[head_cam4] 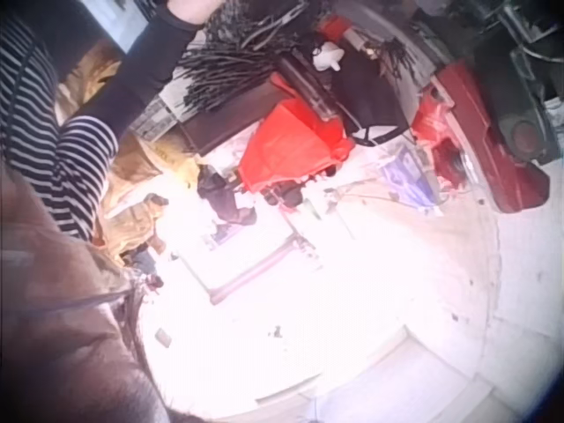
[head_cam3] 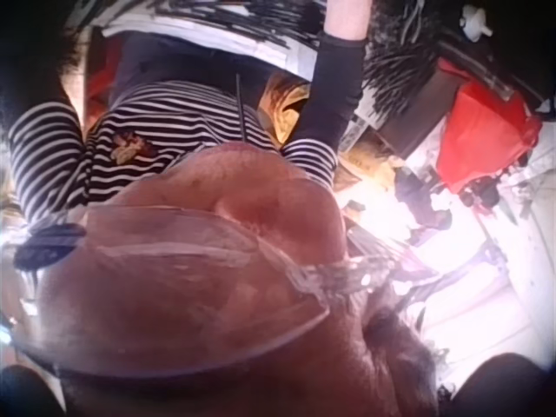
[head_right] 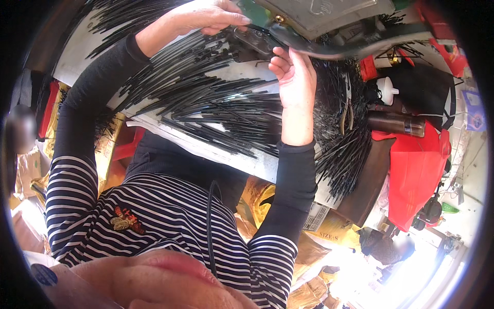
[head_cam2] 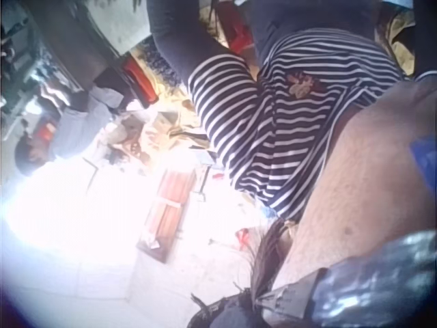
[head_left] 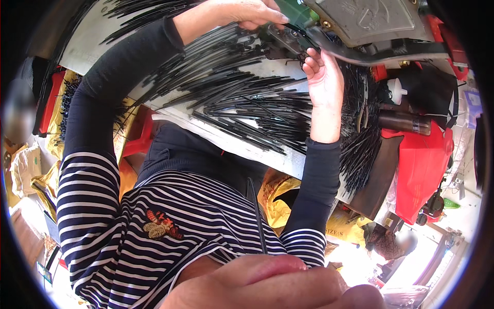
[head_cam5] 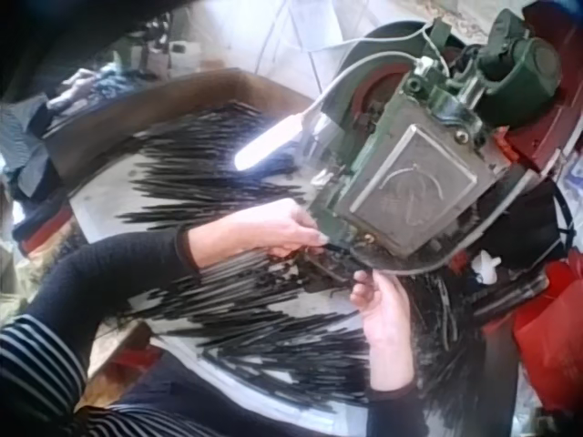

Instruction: The person assembles small plastic rods and black components together using a manual press machine.

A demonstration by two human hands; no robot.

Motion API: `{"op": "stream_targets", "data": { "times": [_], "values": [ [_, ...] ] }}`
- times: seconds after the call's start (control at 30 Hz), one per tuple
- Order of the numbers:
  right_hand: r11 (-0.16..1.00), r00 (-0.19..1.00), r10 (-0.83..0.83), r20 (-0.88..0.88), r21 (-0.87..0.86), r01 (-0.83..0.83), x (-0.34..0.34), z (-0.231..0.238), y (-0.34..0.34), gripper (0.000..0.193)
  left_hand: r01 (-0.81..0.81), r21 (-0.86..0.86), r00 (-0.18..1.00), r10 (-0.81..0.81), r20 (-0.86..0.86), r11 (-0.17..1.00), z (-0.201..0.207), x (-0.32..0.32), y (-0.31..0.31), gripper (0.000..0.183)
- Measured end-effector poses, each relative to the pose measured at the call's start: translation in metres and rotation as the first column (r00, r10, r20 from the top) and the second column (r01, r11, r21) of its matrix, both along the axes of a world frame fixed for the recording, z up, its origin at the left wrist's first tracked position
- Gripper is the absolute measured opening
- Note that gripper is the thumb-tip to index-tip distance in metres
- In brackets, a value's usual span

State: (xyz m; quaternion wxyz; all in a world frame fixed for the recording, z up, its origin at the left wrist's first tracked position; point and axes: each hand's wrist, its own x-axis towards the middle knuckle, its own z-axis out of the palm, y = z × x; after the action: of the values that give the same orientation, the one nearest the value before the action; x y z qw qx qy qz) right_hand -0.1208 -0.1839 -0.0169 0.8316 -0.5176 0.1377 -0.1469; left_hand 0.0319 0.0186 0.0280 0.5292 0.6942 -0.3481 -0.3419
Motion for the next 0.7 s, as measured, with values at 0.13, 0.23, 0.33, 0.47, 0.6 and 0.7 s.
{"op": "stream_targets", "data": {
  "times": [0.13,0.23,0.33,0.47,0.6,0.7],
  "values": [
    [1.000,1.000,-0.019,-0.006,0.006,0.019,-0.003,0.001,0.001,0.022,0.051,-0.040,0.998,-0.050,0.022,0.998,0.001,0.003,0.000,0.029],
    [0.998,0.999,-0.047,0.005,0.034,0.047,-0.014,0.002,-0.013,0.021,0.174,-0.057,0.984,-0.171,0.050,0.983,0.002,0.008,-0.005,0.029],
    [0.928,0.990,-0.133,-0.034,-0.354,0.113,-0.017,0.013,0.004,0.021,0.250,-0.059,0.967,-0.252,-0.037,0.966,-0.010,0.023,0.007,0.028],
    [0.450,0.994,-0.105,-0.027,-0.892,0.023,-0.017,0.023,0.041,0.020,0.240,0.100,0.968,-0.245,0.046,0.966,-0.011,0.011,0.015,0.031],
    [0.077,0.999,-0.002,-0.051,-0.996,-0.051,-0.023,0.030,0.068,0.017,0.373,0.052,0.928,-0.372,-0.034,0.926,-0.026,-0.006,0.004,0.031],
    [0.000,1.000,0.003,0.000,-1.000,0.000,-0.029,0.027,0.063,0.015,0.365,0.072,0.930,-0.367,0.020,0.928,-0.018,-0.014,0.004,0.033]
  ]
}}
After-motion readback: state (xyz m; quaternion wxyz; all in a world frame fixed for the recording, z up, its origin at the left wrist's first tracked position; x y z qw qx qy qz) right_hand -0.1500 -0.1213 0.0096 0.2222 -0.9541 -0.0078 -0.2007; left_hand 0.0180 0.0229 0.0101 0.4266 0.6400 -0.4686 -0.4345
